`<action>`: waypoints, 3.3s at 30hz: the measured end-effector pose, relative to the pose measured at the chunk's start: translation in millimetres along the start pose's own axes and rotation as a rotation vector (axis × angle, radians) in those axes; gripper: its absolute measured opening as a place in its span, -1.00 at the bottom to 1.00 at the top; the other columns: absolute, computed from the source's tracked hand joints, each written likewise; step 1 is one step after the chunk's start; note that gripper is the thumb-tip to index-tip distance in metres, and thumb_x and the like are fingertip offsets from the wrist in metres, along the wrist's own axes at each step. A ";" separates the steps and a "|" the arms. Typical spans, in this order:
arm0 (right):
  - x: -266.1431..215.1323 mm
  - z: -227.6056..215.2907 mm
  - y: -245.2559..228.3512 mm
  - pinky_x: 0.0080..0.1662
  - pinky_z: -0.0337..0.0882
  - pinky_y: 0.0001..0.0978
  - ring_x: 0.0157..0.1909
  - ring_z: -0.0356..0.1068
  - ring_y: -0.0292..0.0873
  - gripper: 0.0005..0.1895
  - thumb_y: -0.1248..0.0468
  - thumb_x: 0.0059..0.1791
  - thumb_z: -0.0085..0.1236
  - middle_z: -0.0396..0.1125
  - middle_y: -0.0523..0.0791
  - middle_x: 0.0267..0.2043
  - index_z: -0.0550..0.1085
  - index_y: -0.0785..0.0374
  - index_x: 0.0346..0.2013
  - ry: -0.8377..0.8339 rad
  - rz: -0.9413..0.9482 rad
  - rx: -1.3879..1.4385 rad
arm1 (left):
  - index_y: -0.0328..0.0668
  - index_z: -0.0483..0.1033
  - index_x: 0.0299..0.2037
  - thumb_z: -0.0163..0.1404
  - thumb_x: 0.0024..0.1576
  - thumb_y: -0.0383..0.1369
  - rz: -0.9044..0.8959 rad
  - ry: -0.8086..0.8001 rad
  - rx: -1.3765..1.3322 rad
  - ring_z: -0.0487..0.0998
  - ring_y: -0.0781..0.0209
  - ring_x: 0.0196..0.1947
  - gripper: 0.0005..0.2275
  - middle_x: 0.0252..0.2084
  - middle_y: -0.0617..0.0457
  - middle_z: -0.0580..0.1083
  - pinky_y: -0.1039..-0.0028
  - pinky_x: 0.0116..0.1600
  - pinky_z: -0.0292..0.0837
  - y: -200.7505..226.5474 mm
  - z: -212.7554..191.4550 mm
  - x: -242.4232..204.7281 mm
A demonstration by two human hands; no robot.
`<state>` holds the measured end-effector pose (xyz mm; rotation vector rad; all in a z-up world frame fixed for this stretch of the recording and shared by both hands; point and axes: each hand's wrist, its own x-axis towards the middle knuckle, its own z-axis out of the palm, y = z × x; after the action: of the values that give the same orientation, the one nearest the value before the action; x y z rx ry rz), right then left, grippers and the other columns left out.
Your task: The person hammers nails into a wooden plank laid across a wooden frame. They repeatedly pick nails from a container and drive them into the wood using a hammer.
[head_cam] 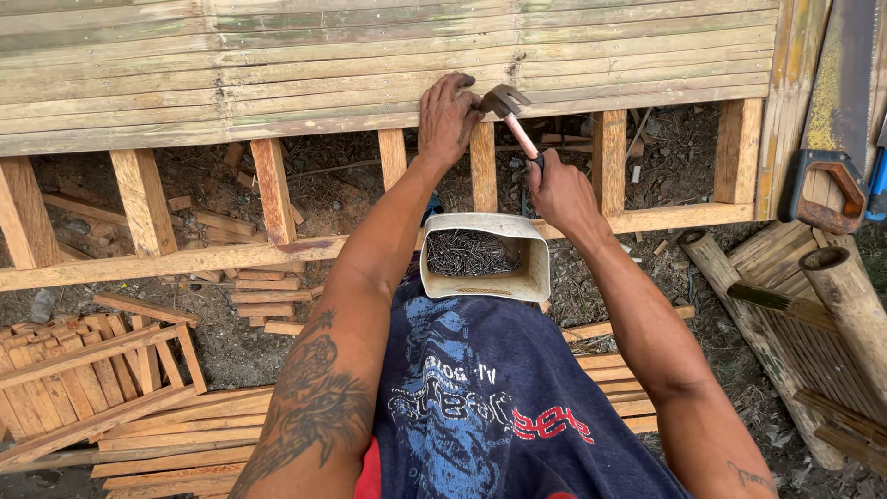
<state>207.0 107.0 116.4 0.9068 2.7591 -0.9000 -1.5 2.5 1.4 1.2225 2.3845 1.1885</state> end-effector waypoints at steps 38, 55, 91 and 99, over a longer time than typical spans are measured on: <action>27.7 24.6 16.1 -0.26 0.34 0.34 -0.36 0.39 0.48 -0.65 0.05 0.17 -0.16 0.38 0.31 -0.44 0.32 0.33 -0.13 0.000 0.069 -0.127 | -0.30 0.60 -0.09 -0.03 0.16 -0.53 -0.167 -0.730 -0.461 0.71 0.18 -0.18 -0.82 -0.17 -0.02 0.62 0.38 -0.02 0.62 19.0 -77.2 -3.5; 29.5 22.9 -33.4 -0.25 0.32 0.22 -0.31 0.39 0.44 -0.62 0.01 0.14 -0.04 0.37 0.28 -0.46 0.39 0.32 -0.13 -0.085 0.051 -0.041 | -0.16 0.62 -0.17 -0.14 0.22 -0.40 0.292 -0.788 0.395 0.66 -0.09 -0.29 -0.78 -0.28 -0.13 0.59 0.12 -0.28 0.58 37.4 -42.0 -146.3; 69.7 32.9 -83.1 -0.41 0.35 0.01 -0.59 0.38 0.17 -0.82 0.21 0.08 -0.06 0.33 0.08 -0.59 0.31 0.29 -0.19 -0.107 -0.442 -0.177 | -0.11 0.59 -0.18 0.25 0.07 -0.38 -0.047 0.039 -0.041 0.46 -0.01 -0.11 -0.84 -0.18 0.03 0.39 0.17 -0.05 0.44 -97.7 -118.4 -50.8; 66.4 36.4 -87.8 -0.45 0.34 0.00 -0.58 0.37 0.17 -0.78 0.22 0.13 -0.08 0.33 0.09 -0.58 0.33 0.32 -0.06 -0.120 -0.404 -0.104 | -0.13 0.60 -0.21 0.24 0.07 -0.42 -0.027 0.046 -0.028 0.46 0.00 -0.13 -0.87 -0.19 0.04 0.40 0.20 -0.06 0.43 -101.1 -116.0 -55.0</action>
<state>99.7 63.4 113.2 0.2692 2.8981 -0.8165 -84.4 -138.0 -6.7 1.1624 2.4005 1.2508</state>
